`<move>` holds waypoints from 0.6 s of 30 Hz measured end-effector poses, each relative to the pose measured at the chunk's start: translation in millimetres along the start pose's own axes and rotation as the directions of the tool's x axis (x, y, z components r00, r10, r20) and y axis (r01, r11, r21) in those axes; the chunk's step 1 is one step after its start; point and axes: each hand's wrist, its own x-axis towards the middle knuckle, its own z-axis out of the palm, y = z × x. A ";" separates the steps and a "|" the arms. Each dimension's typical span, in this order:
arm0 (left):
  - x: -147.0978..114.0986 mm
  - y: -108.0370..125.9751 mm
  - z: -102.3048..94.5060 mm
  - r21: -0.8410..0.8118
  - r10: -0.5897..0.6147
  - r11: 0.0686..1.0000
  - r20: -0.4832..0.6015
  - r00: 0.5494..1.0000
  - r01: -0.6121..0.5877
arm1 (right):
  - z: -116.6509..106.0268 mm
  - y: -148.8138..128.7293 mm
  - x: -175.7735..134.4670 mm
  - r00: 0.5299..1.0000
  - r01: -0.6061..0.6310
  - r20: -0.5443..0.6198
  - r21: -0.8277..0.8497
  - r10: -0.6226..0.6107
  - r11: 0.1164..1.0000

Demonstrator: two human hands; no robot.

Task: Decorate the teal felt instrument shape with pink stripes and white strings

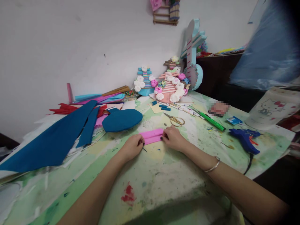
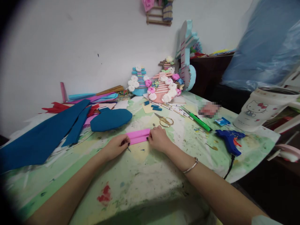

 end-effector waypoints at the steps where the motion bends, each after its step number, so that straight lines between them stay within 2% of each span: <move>1: -0.6 0.4 -1.0 -0.023 -0.017 1.000 0.005 1.000 0.017 | -0.5 0.4 0.2 1.000 -0.008 -0.008 0.012 0.009 1.000; 6: -2.9 -2.0 -4.2 -0.161 -0.040 0.986 -0.025 0.999 0.035 | -5.1 1.5 1.2 0.999 0.041 -0.034 0.084 -0.038 0.996; 11: -2.0 -3.9 -5.2 -0.146 0.013 0.989 -0.010 1.000 -0.014 | -4.5 2.8 2.2 0.980 0.198 -0.045 0.123 -0.193 0.972; 14: -4.1 0.1 -6.2 -0.066 0.032 0.997 -0.047 0.998 -0.035 | -3.5 4.2 1.8 0.962 0.273 -0.056 0.127 -0.268 0.954; 18: -10.4 9.9 -7.9 0.224 0.213 0.954 -0.049 0.976 -0.197 | -7.0 4.1 -2.3 0.943 0.332 -0.075 0.113 -0.325 0.937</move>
